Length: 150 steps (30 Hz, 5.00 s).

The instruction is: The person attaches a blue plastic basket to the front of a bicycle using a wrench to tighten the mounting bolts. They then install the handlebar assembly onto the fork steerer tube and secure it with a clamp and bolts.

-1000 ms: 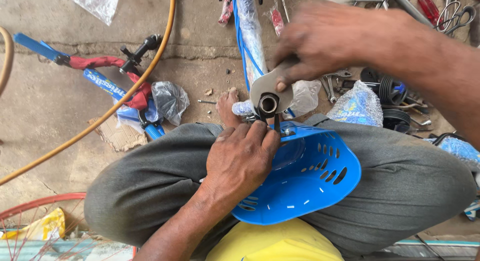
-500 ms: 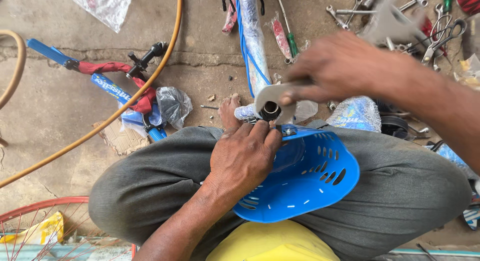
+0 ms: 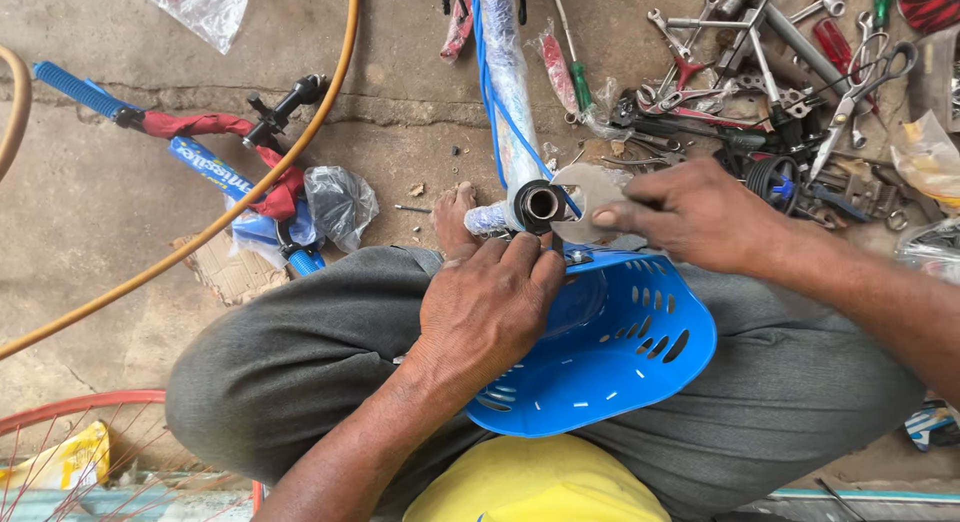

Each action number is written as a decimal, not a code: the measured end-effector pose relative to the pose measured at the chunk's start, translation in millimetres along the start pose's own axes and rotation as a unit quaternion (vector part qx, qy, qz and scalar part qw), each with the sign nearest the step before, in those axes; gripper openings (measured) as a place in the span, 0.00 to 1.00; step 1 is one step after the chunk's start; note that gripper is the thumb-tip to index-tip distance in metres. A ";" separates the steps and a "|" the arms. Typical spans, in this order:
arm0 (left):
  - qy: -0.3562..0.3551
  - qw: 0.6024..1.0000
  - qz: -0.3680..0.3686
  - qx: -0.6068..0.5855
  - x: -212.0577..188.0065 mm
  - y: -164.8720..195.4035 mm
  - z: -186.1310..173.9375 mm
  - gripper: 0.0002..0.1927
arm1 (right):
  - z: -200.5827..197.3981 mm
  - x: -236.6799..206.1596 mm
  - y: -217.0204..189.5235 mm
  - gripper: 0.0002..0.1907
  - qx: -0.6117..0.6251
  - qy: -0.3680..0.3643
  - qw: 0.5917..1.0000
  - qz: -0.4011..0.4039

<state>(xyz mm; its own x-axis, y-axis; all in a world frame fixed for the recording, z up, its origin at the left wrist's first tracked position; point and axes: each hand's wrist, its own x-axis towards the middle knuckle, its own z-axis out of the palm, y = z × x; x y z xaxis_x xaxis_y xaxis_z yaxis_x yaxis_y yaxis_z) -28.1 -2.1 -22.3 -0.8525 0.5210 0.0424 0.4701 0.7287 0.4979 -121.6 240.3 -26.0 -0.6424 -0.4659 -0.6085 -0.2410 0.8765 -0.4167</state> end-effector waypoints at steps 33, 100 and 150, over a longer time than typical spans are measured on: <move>-0.006 1.000 -0.022 -0.006 -8.8 15.0 -4.8 0.07 | -72.3 65.9 -53.6 0.24 -0.211 -0.109 0.967 -0.094; 0.076 0.997 -0.014 -0.005 -62.9 58.1 -10.1 0.13 | -3.0 -14.9 -12.4 0.31 -0.213 0.135 0.936 -0.245; 0.041 0.993 -0.088 0.061 -41.6 80.5 -7.8 0.19 | 20.8 -74.9 8.9 0.22 -0.190 0.275 0.928 -0.163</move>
<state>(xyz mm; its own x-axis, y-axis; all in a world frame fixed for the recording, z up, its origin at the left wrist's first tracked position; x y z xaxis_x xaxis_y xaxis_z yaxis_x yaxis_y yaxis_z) 43.4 31.4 22.8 -0.9378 0.3453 0.0373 0.3312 0.8568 0.3953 -60.5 280.5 1.8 -0.7394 -0.6732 -0.0116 -0.6599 0.7280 -0.1861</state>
